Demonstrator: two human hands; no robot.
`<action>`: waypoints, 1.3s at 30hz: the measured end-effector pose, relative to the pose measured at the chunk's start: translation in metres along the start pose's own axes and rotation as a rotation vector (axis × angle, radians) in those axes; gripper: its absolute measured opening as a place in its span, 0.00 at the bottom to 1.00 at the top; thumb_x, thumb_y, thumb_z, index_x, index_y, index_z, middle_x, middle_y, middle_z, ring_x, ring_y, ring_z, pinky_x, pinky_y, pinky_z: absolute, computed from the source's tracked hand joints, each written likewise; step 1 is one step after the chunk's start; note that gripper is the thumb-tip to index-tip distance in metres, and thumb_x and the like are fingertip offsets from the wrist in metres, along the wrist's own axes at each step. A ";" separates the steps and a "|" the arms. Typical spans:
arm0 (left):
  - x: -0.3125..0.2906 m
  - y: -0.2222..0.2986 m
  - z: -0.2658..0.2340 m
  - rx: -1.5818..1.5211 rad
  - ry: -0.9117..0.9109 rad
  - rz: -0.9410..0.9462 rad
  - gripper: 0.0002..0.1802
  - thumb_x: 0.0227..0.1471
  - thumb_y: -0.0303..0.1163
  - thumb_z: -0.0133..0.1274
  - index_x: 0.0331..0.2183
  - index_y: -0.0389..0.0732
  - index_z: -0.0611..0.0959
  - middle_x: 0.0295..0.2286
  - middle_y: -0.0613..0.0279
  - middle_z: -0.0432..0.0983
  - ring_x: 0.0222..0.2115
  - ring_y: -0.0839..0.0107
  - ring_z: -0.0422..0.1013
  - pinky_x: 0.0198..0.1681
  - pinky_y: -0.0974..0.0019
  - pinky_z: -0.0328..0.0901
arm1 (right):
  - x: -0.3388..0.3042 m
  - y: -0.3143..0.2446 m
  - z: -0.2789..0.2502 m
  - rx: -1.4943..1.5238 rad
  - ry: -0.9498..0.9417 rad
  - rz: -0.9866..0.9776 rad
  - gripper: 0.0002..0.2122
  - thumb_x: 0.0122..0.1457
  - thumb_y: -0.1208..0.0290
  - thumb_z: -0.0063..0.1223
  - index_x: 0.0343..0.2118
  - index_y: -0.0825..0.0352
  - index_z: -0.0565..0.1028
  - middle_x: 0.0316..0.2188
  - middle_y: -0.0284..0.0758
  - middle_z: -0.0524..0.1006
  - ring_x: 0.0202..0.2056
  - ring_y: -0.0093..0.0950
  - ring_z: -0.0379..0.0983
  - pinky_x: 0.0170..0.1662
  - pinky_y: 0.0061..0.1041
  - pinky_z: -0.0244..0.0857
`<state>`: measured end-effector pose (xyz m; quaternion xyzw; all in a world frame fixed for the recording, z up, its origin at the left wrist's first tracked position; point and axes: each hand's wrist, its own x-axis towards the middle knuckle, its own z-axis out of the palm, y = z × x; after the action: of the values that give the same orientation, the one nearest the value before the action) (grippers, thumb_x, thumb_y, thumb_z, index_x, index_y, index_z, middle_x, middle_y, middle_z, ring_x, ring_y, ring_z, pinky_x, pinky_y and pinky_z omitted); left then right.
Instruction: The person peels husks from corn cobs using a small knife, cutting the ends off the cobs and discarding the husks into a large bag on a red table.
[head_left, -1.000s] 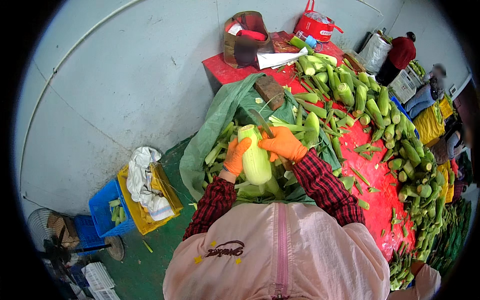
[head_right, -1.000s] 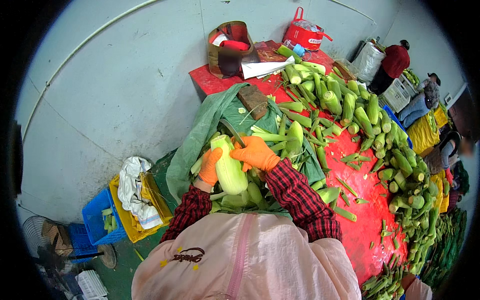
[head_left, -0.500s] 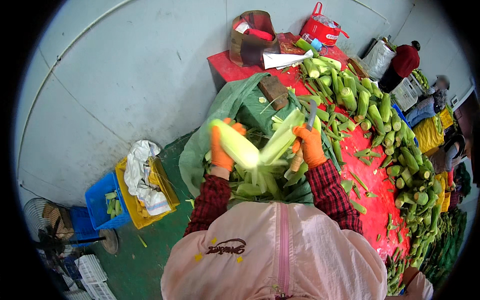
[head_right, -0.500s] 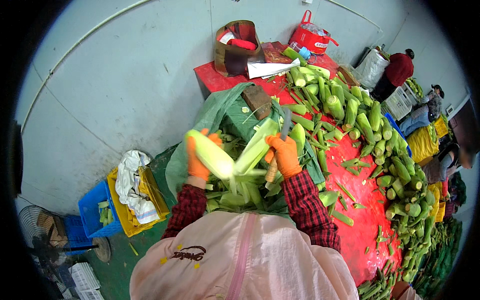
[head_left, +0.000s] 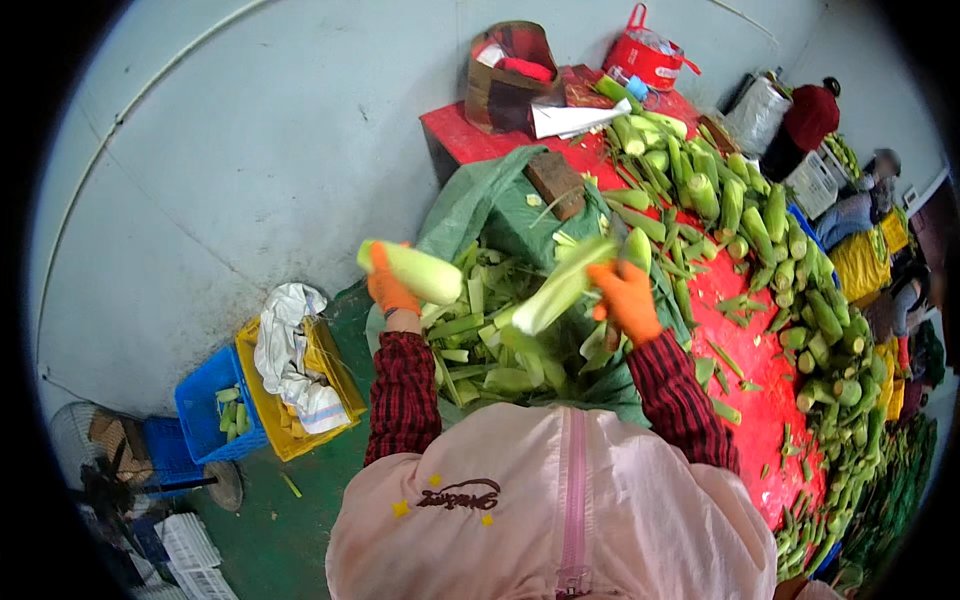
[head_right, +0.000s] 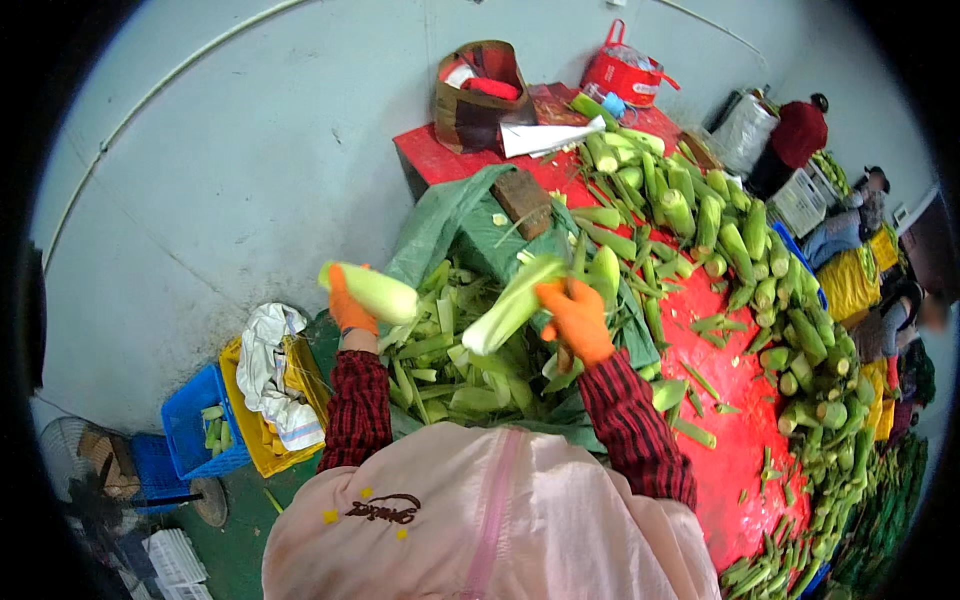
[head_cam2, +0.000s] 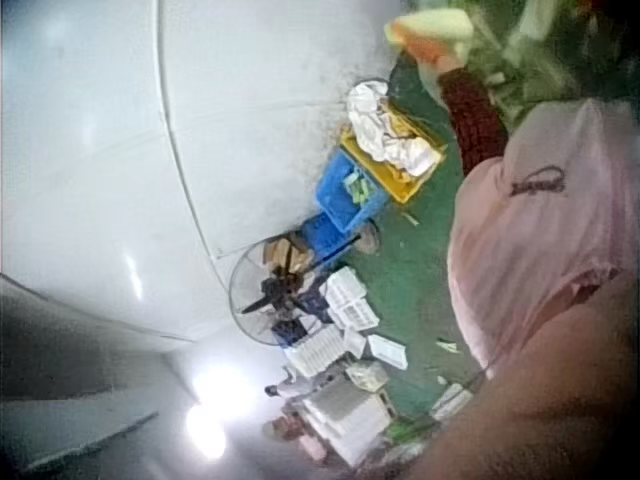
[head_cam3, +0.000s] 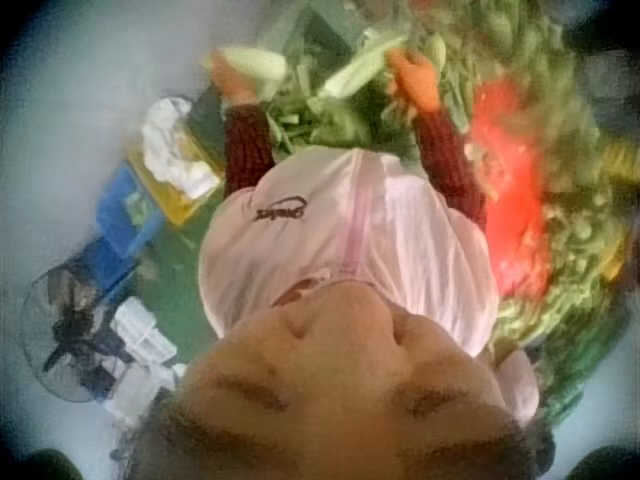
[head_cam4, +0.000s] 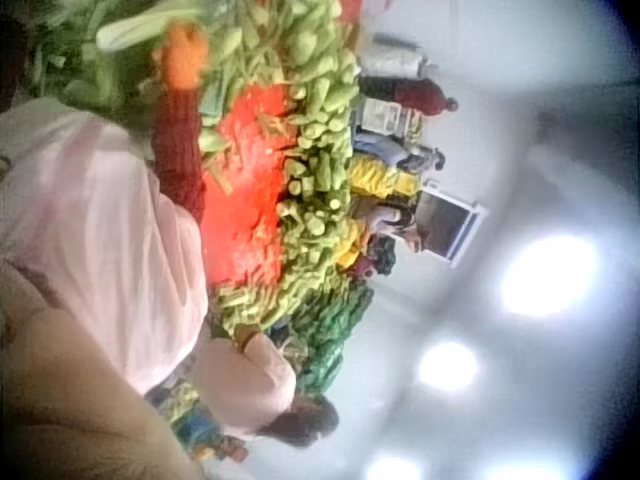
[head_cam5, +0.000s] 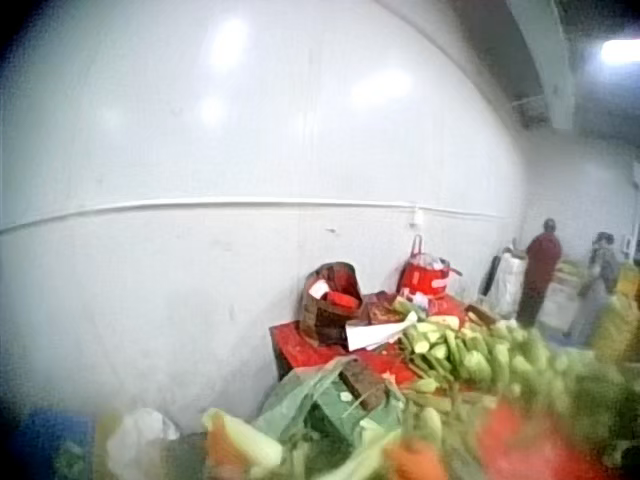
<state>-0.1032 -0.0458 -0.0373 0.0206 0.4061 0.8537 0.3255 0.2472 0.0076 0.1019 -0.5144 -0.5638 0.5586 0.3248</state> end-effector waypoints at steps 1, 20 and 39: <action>-0.012 -0.005 0.010 0.150 -0.122 0.021 0.34 0.50 0.52 0.58 0.49 0.36 0.73 0.44 0.50 0.76 0.39 0.60 0.74 0.44 0.57 0.70 | 0.008 0.008 0.010 -0.130 -0.024 -0.082 0.22 0.54 0.60 0.60 0.44 0.73 0.73 0.26 0.34 0.77 0.15 0.20 0.69 0.16 0.20 0.62; -0.120 -0.026 0.092 1.385 -1.363 -0.209 0.41 0.44 0.51 0.61 0.59 0.54 0.65 0.41 0.55 0.78 0.42 0.55 0.74 0.44 0.61 0.67 | -0.015 -0.007 -0.019 0.388 0.065 -0.270 0.19 0.55 0.60 0.53 0.46 0.68 0.77 0.25 0.28 0.76 0.14 0.14 0.63 0.17 0.13 0.54; -0.056 -0.115 0.049 1.344 -1.261 -0.178 0.39 0.47 0.44 0.62 0.59 0.43 0.68 0.47 0.51 0.75 0.43 0.63 0.73 0.46 0.63 0.66 | -0.322 0.176 -0.150 -0.078 1.086 0.476 0.17 0.52 0.60 0.60 0.38 0.68 0.79 0.26 0.32 0.78 0.16 0.19 0.68 0.15 0.20 0.59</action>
<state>0.0174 0.0087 -0.0729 0.6347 0.5638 0.2413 0.4701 0.5106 -0.2782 0.0240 -0.8505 -0.2060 0.2516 0.4135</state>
